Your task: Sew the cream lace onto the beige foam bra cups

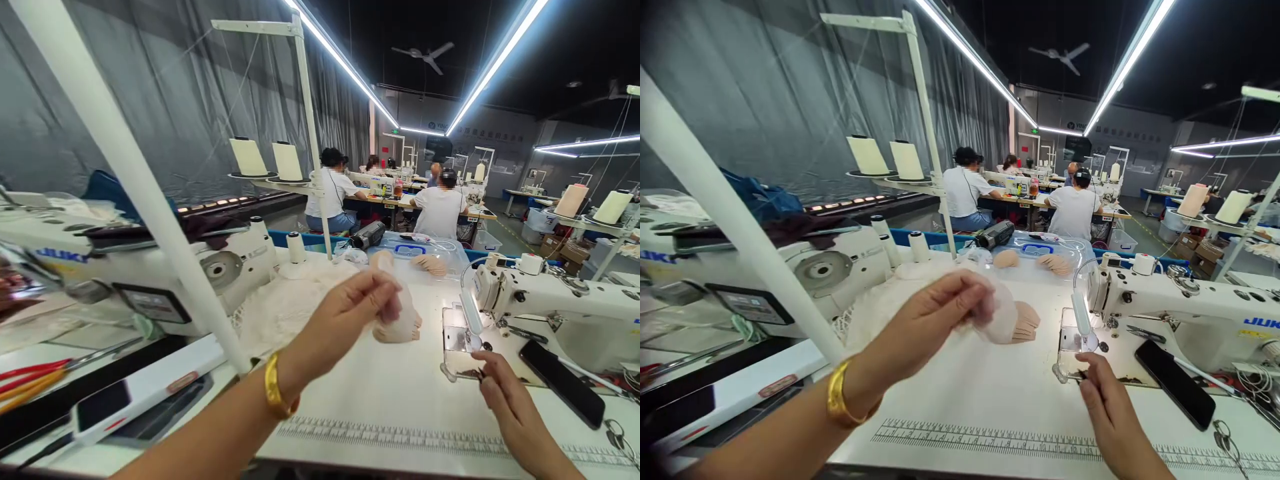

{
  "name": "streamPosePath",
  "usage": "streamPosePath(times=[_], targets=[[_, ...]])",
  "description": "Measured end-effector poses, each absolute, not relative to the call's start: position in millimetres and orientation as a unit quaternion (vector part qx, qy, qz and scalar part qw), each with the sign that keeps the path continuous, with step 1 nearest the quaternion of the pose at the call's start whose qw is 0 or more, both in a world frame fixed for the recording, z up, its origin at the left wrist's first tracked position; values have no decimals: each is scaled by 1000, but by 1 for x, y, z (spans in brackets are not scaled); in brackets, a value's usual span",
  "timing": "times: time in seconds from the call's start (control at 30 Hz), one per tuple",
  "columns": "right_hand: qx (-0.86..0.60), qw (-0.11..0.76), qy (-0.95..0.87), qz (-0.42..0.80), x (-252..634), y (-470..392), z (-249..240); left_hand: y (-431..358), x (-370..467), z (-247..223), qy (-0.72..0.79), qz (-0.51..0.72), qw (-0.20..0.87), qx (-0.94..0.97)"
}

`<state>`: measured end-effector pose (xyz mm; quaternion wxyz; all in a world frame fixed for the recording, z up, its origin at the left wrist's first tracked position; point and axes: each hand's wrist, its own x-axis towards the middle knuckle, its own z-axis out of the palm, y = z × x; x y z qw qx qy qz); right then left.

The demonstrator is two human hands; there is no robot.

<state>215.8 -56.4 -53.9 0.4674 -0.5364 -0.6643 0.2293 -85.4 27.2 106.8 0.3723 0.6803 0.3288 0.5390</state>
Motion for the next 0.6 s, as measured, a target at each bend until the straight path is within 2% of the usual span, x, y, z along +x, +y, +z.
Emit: streamPosePath(times=[0.1, 0.2, 0.3, 0.43, 0.5, 0.6], targets=[[-449, 451, -662, 397, 161, -61, -22, 5, -56, 71, 305, 434, 551, 644], [-445, 451, -644, 429, 132, -51, -5, -3, -45, 38, 304, 436, 624, 573], [-451, 461, -648, 405, 128, -45, -4, -7, -52, 11, 322, 398, 677, 528], [-486, 424, -695, 317, 142, -32, -6, -12, -76, -10, 333, 237, 737, 539], [-529, 387, -714, 246, 151, -22, -7, -14, -88, -11, 346, 206, 737, 543], [-605, 304, -717, 167, 161, -12, -9, -16, -100, -4, 355, 229, 731, 536]])
